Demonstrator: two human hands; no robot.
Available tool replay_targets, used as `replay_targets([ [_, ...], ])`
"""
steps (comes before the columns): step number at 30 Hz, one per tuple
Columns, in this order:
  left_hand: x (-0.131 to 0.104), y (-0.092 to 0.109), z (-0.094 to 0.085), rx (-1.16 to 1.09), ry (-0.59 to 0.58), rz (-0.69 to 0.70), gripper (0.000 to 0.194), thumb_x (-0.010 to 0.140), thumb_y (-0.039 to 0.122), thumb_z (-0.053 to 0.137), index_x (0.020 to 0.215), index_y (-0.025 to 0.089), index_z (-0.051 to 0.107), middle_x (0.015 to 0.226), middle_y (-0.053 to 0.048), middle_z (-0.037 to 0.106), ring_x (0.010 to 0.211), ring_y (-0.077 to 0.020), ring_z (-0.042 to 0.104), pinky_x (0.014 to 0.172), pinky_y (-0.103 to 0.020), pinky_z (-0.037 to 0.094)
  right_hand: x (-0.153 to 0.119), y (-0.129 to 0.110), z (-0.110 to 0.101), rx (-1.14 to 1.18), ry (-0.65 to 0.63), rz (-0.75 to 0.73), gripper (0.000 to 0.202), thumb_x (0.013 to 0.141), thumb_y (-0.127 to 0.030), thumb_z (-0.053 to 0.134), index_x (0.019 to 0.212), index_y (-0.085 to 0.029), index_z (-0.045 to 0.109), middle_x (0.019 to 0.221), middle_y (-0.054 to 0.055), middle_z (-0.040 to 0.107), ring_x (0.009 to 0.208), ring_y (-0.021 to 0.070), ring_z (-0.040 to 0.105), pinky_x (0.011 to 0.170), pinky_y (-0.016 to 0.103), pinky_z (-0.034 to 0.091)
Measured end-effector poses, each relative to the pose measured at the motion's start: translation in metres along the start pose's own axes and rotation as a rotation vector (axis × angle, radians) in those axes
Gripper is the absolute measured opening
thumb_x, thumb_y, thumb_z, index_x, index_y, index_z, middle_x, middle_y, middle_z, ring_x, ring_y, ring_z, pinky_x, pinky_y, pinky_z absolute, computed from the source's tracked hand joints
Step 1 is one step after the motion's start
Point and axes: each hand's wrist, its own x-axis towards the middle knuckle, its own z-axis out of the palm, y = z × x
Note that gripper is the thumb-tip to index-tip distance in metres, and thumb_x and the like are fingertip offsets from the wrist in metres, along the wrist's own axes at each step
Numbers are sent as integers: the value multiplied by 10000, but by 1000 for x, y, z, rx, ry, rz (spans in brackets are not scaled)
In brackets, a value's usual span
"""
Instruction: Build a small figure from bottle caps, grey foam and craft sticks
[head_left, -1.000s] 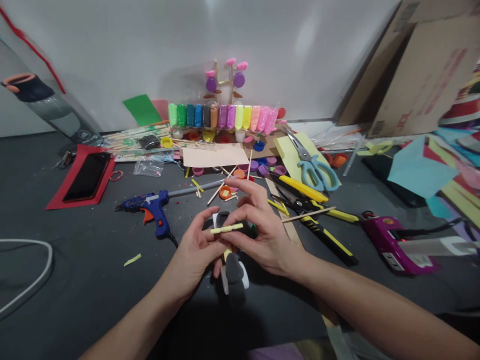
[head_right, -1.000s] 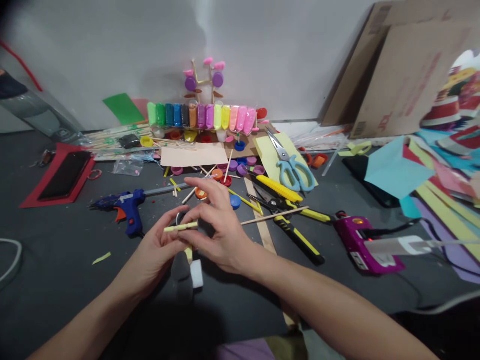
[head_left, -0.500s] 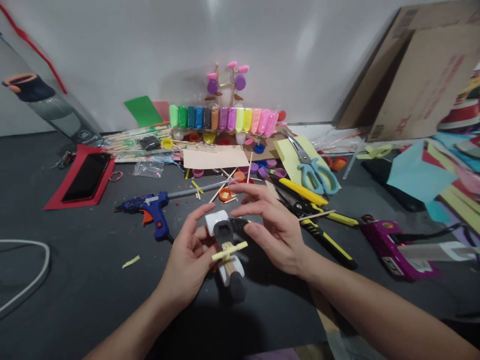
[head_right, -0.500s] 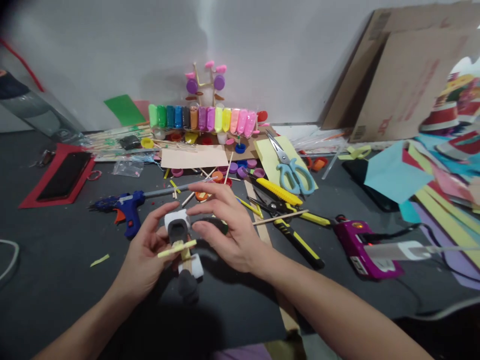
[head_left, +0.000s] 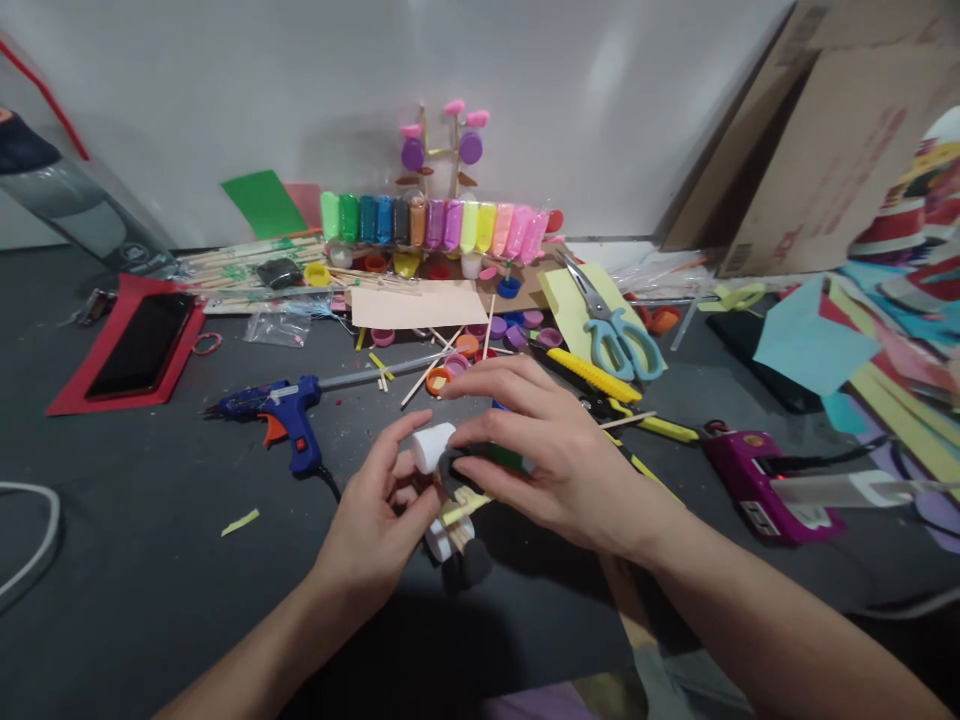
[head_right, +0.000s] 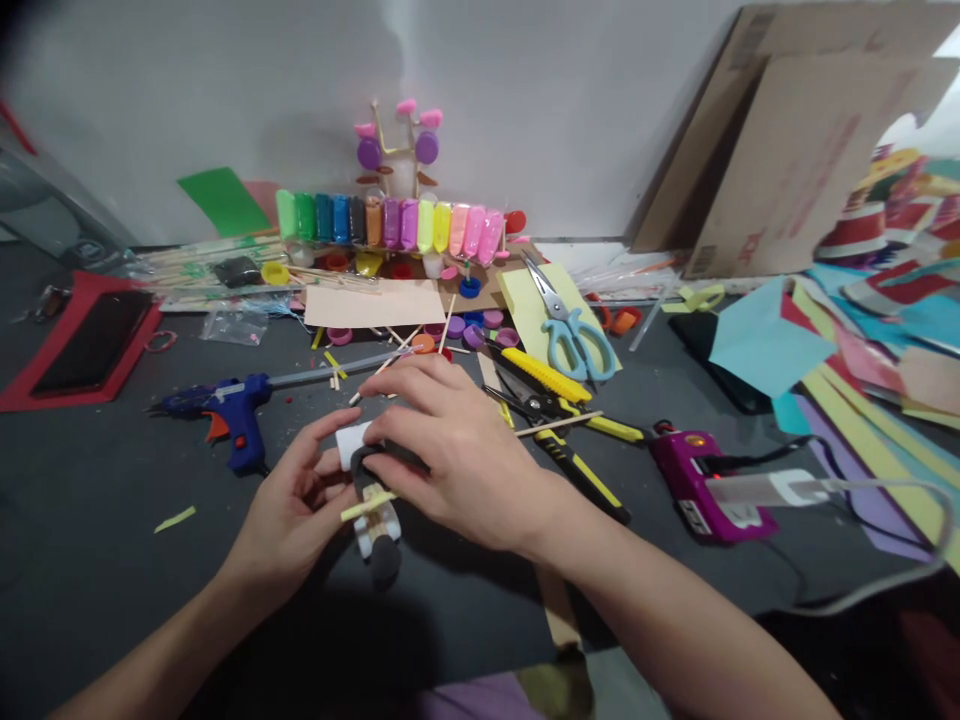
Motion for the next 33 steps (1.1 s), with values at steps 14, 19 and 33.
replay_targets([
  [14,2,3,5,-142,11,-68,691,757,172,745,1352,253,405,975,-16,728,639,-96,643,610,-200,528,0,-7,-2,-112,2,-25,110,940,-192,620,952,-134,712,1227,144,660,1182,283,546,1025,466,462],
  [19,9,8,4,-177,74,-69,672,723,264,805,1296,218,457,821,10,692,593,-95,590,482,-159,453,-1,3,-3,20,125,39,168,967,-172,588,1097,-151,692,1203,120,679,1123,227,605,987,411,478],
  [33,24,-7,-3,13,62,52,606,797,349,682,1297,181,384,1073,-70,630,700,-131,608,509,-243,548,-7,21,17,66,-114,44,119,983,-167,557,1017,-140,668,930,81,681,844,181,618,748,280,477],
])
